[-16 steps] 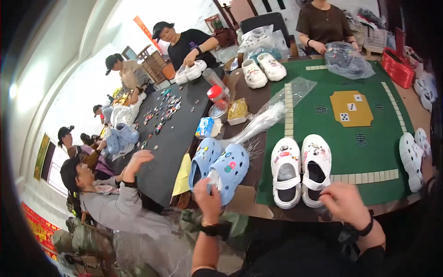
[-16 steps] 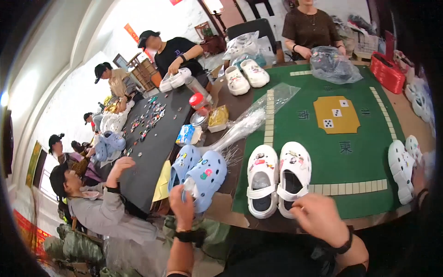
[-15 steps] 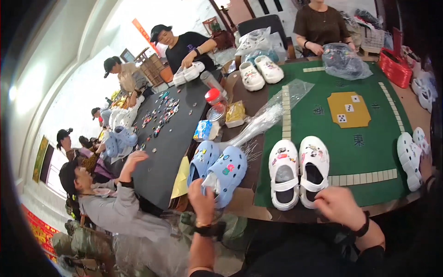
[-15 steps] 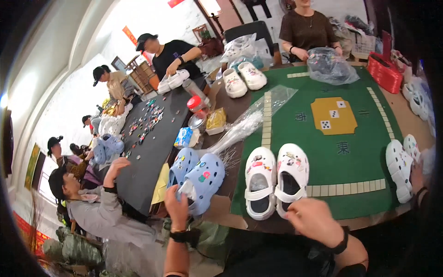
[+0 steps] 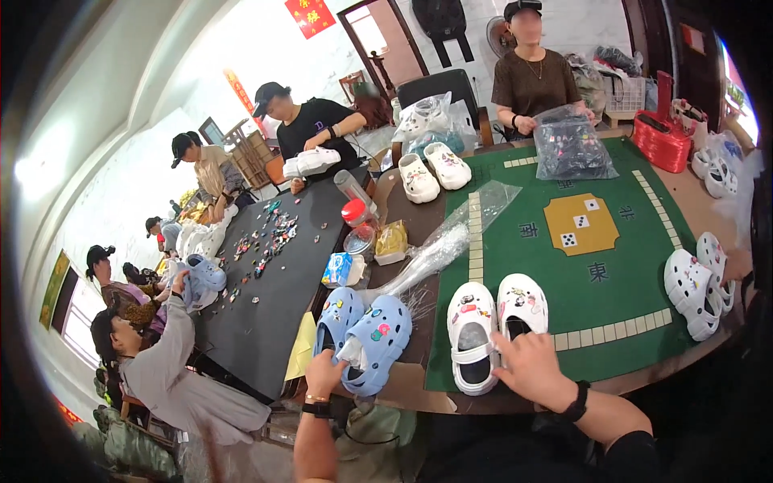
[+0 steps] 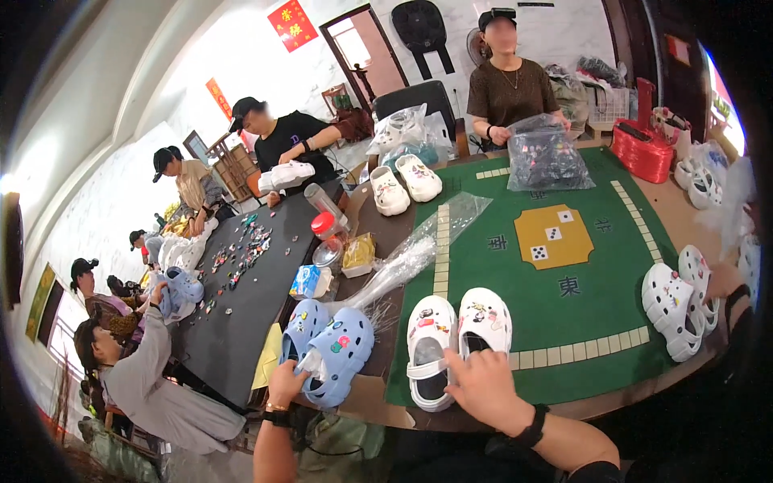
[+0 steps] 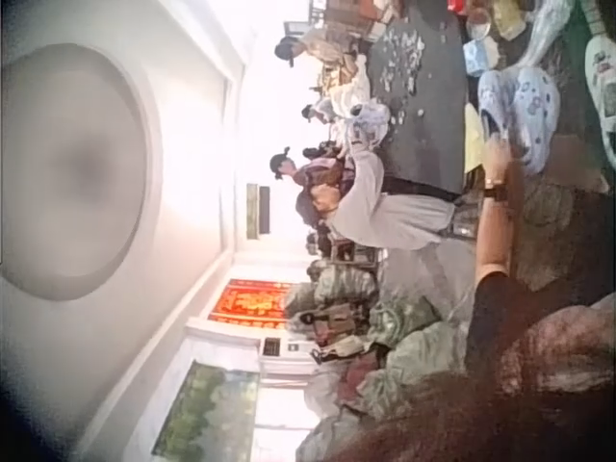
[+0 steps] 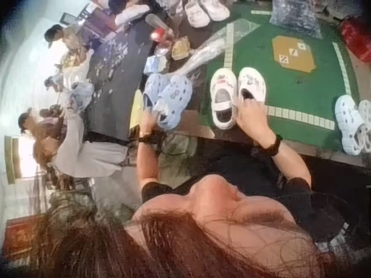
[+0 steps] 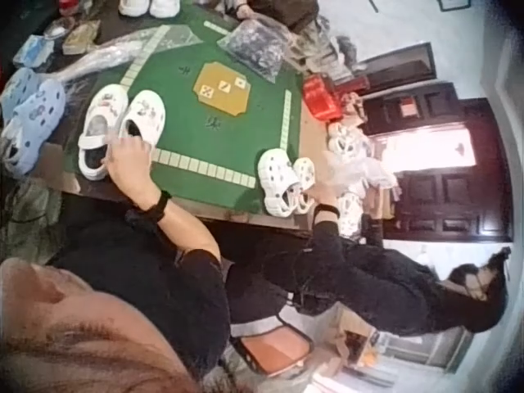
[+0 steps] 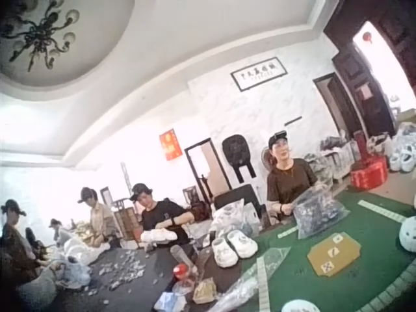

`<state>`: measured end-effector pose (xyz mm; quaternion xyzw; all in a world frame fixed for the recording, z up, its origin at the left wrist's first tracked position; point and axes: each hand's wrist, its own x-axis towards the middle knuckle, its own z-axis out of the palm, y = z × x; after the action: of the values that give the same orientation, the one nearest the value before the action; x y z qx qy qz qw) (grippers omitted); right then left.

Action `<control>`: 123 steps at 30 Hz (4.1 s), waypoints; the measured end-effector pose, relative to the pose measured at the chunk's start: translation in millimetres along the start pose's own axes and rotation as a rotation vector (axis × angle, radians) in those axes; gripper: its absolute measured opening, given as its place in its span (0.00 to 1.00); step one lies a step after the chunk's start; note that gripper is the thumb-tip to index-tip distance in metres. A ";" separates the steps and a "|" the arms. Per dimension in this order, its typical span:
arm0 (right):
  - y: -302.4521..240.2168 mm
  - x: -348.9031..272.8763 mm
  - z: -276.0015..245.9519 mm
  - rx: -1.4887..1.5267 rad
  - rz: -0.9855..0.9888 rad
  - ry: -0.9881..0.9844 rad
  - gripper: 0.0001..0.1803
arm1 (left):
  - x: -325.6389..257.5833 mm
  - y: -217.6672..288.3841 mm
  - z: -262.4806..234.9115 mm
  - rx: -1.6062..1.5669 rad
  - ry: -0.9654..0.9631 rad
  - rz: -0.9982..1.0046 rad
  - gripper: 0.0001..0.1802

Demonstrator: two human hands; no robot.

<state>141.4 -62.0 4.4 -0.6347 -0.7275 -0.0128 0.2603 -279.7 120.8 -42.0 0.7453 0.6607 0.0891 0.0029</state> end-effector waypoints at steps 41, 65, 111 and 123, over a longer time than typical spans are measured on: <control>64.5 -63.8 -7.7 0.661 0.388 -0.085 0.42 | -52.7 261.8 -10.4 -0.564 -0.245 0.506 0.17; 69.9 -43.5 1.5 0.275 0.056 0.167 0.34 | -83.1 247.9 1.7 -0.582 -0.040 0.786 0.28; 126.4 -94.4 69.5 0.891 0.696 0.375 0.09 | 184.1 91.7 28.8 -0.414 0.353 0.040 0.17; 125.3 -95.5 70.2 0.914 0.690 0.402 0.07 | 187.0 67.5 -48.1 -0.980 0.956 -0.309 0.13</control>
<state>238.2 -100.7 -133.0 -0.6430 -0.3482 0.2665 0.6279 -199.1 291.0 37.8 0.4347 0.5717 0.6932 0.0604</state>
